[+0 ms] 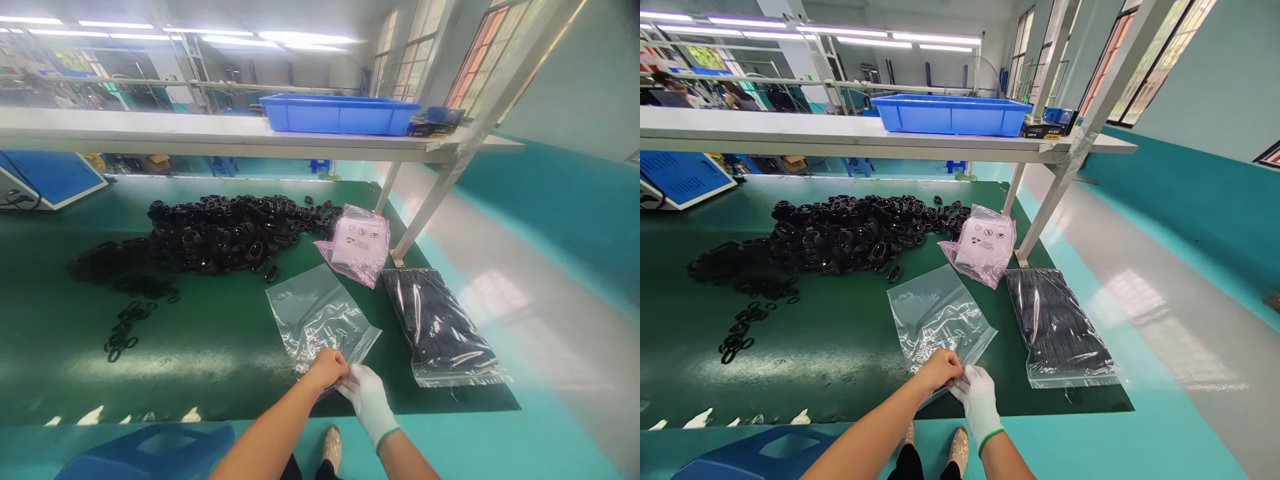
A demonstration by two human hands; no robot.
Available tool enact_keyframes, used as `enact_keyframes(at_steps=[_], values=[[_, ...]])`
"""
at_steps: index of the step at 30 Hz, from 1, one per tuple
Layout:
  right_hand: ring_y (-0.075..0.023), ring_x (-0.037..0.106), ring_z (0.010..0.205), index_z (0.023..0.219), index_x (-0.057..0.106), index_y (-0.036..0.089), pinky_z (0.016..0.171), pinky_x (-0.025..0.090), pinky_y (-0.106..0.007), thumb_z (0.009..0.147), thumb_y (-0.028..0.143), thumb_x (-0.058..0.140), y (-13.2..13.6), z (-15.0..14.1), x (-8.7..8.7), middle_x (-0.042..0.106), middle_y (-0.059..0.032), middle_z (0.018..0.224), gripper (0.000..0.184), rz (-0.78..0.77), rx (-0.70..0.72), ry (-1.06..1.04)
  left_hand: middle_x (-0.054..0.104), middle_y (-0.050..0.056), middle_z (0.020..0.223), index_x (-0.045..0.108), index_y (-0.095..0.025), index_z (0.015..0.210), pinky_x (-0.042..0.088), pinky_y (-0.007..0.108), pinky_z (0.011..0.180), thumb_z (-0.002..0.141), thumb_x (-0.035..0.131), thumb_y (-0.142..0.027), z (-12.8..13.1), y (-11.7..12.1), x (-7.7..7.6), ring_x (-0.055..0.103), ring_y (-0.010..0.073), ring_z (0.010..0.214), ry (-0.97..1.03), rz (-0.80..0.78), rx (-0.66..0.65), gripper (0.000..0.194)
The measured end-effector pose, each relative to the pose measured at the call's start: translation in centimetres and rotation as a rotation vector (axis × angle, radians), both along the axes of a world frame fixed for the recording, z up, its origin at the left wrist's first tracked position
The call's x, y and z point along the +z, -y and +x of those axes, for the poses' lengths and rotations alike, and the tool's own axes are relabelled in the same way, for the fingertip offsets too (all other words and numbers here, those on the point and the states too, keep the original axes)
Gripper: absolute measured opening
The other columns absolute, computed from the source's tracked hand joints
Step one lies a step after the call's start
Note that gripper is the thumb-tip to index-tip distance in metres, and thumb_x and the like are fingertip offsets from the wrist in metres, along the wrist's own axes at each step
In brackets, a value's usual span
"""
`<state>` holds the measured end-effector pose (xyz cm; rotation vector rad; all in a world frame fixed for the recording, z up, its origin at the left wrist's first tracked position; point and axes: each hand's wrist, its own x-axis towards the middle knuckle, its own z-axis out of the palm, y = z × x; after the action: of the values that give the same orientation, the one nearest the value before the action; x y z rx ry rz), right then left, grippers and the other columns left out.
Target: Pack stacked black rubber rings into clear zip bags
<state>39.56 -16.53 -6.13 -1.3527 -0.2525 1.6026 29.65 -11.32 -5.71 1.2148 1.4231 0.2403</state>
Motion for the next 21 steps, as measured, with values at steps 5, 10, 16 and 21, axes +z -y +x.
enact_keyframes(at_steps=[5,10,16,21], values=[[-0.0192,0.064,0.065,0.078,0.05,0.017,0.065,0.053,-0.036,0.054,0.047,0.069,0.1,-0.1,0.5,0.063,-0.0019,0.066,0.043,-0.065,-0.038,-0.03,0.055,-0.004,0.048,0.062,-0.015,0.062,0.039,0.021,0.05,0.057,0.063,-0.017,0.2,0.4,0.1,0.05,0.0084,0.045,-0.063,0.048,0.004,0.005],[-0.0199,0.064,0.063,0.076,0.052,0.016,0.061,0.053,-0.035,0.056,0.036,0.065,-0.3,0.5,0.3,0.063,-0.0038,0.063,0.032,-0.095,0.0,0.024,0.056,-0.003,0.048,0.063,-0.014,0.063,0.04,0.022,0.051,0.062,0.061,-0.02,0.3,0.1,0.6,0.051,0.0092,0.045,-0.09,0.043,-0.052,0.006],[-0.012,0.052,0.037,0.069,0.051,0.017,0.04,0.046,-0.026,0.064,0.031,0.055,-0.6,1.2,-0.1,0.05,0.0036,0.044,0.015,-0.161,0.189,0.272,0.061,0.0,0.06,0.062,-0.017,0.065,0.04,0.025,0.062,0.068,0.056,-0.022,0.5,0.5,1.6,0.056,0.0136,0.061,-0.207,0.154,-0.076,0.009],[-0.0092,0.042,0.031,0.061,0.047,0.02,0.035,0.038,-0.022,0.066,0.028,0.048,-0.8,1.8,0.3,0.044,0.0056,0.041,0.01,-0.189,0.396,0.588,0.06,0.001,0.07,0.059,-0.02,0.065,0.036,0.029,0.072,0.066,0.055,-0.018,0.6,1.2,2.1,0.054,0.0174,0.075,-0.254,0.253,-0.1,0.004]])
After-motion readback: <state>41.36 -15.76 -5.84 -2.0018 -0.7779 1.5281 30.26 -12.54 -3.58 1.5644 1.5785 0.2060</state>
